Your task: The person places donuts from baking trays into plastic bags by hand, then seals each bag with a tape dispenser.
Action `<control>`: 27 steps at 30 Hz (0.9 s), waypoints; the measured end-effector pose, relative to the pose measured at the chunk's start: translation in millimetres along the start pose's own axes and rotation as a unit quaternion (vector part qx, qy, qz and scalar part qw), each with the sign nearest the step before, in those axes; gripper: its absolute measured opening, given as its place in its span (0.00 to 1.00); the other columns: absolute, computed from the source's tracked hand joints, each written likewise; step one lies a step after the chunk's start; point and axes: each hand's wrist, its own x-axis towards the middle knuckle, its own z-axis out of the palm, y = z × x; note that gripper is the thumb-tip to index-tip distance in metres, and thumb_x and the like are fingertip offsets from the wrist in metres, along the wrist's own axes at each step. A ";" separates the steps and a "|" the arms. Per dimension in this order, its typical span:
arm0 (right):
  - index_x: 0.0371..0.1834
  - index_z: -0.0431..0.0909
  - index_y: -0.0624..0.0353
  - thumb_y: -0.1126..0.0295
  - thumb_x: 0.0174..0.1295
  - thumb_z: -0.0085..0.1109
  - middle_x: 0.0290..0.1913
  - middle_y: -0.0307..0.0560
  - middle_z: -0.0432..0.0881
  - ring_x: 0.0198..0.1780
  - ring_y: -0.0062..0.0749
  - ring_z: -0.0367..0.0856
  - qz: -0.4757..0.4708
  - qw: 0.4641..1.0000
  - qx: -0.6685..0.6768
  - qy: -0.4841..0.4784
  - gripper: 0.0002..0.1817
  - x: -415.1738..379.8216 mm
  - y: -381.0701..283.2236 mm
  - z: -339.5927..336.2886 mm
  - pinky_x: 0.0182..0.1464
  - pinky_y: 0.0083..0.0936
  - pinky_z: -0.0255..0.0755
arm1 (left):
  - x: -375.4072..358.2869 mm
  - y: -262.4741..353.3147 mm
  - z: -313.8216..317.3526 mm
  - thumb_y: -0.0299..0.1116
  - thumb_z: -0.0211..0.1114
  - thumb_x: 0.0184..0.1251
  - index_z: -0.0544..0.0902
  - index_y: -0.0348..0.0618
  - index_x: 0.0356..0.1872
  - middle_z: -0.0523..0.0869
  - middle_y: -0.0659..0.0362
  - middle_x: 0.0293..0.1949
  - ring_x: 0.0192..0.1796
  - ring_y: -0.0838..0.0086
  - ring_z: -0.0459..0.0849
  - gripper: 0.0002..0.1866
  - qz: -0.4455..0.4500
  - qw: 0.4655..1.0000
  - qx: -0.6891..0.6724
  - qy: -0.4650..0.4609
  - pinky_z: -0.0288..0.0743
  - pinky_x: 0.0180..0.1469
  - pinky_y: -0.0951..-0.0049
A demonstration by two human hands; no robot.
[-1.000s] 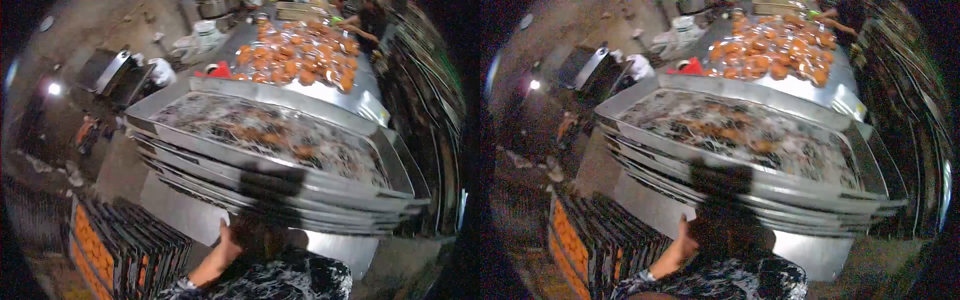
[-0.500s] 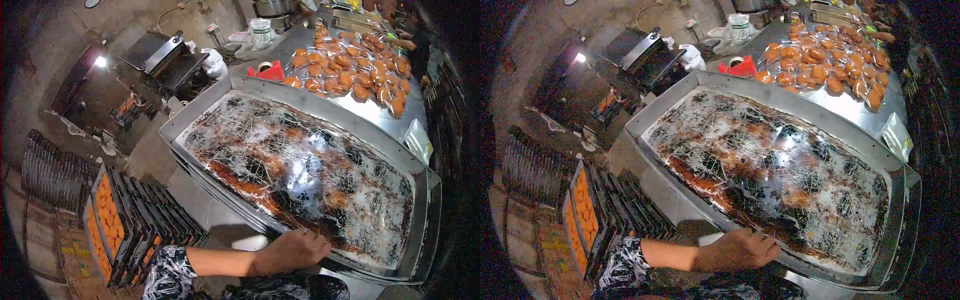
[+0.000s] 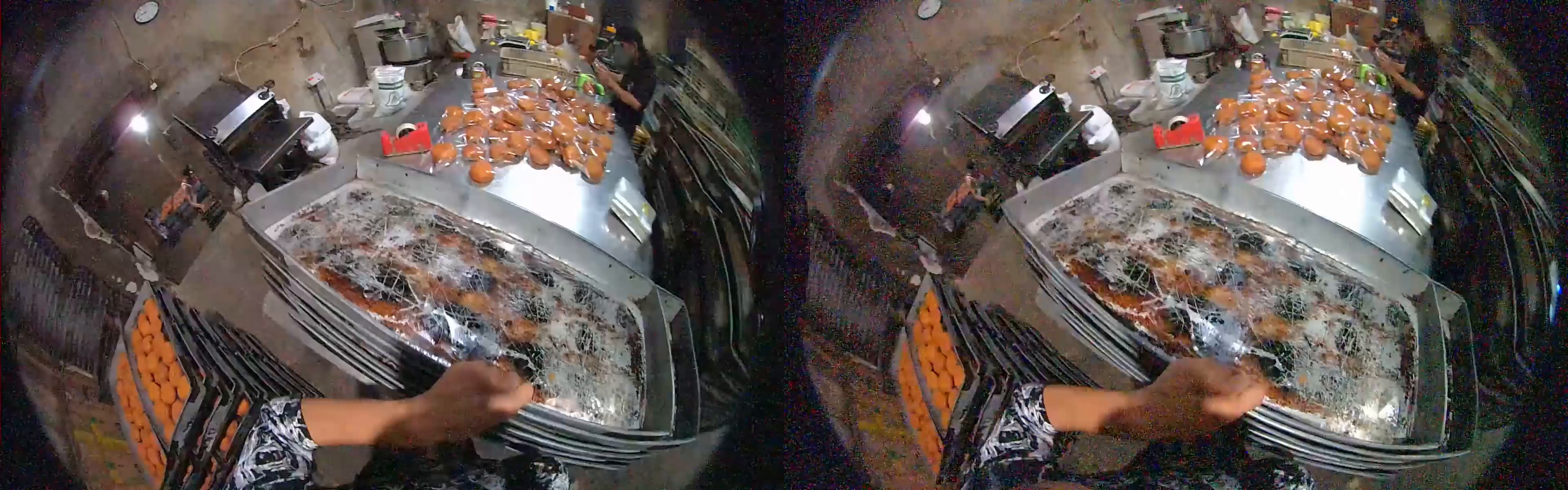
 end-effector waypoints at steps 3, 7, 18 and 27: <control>0.43 0.74 0.58 0.53 0.55 0.46 0.43 0.48 0.76 0.45 0.33 0.73 0.039 0.998 -0.006 -0.041 0.21 -4.1 10.5 17.4 0.51 0.29 0.65 | -9.4 -3.5 10.2 0.30 0.58 0.42 0.66 0.45 0.22 0.71 0.59 0.18 0.20 0.68 0.76 0.09 0.070 0.997 0.043 0.012 0.70 0.19 0.73; 0.43 0.74 0.58 0.53 0.55 0.47 0.43 0.48 0.77 0.45 0.32 0.74 0.101 0.990 -0.045 -0.084 0.21 -7.0 12.2 19.6 0.51 0.29 0.64 | -31.9 -26.6 27.9 0.31 0.56 0.43 0.69 0.42 0.22 0.71 0.62 0.17 0.21 0.74 0.77 0.07 0.126 0.980 0.154 -0.017 0.71 0.23 0.77; 0.42 0.75 0.57 0.54 0.53 0.49 0.42 0.48 0.77 0.45 0.31 0.74 0.260 0.950 -0.112 -0.133 0.20 141.1 -61.5 -109.4 0.52 0.26 0.64 | 51.2 -266.4 17.7 0.33 0.54 0.39 0.70 0.41 0.33 0.69 0.57 0.31 0.36 0.69 0.71 0.15 0.501 0.774 0.010 0.387 0.67 0.31 0.66; 0.42 0.75 0.57 0.55 0.52 0.50 0.41 0.47 0.78 0.44 0.30 0.75 0.328 0.911 -0.166 -0.186 0.20 367.0 -401.7 -230.5 0.52 0.24 0.64 | 307.6 -584.2 93.8 0.50 0.57 0.45 0.81 0.47 0.33 0.78 0.59 0.36 0.43 0.70 0.72 0.20 0.414 0.647 -0.127 0.628 0.57 0.46 0.59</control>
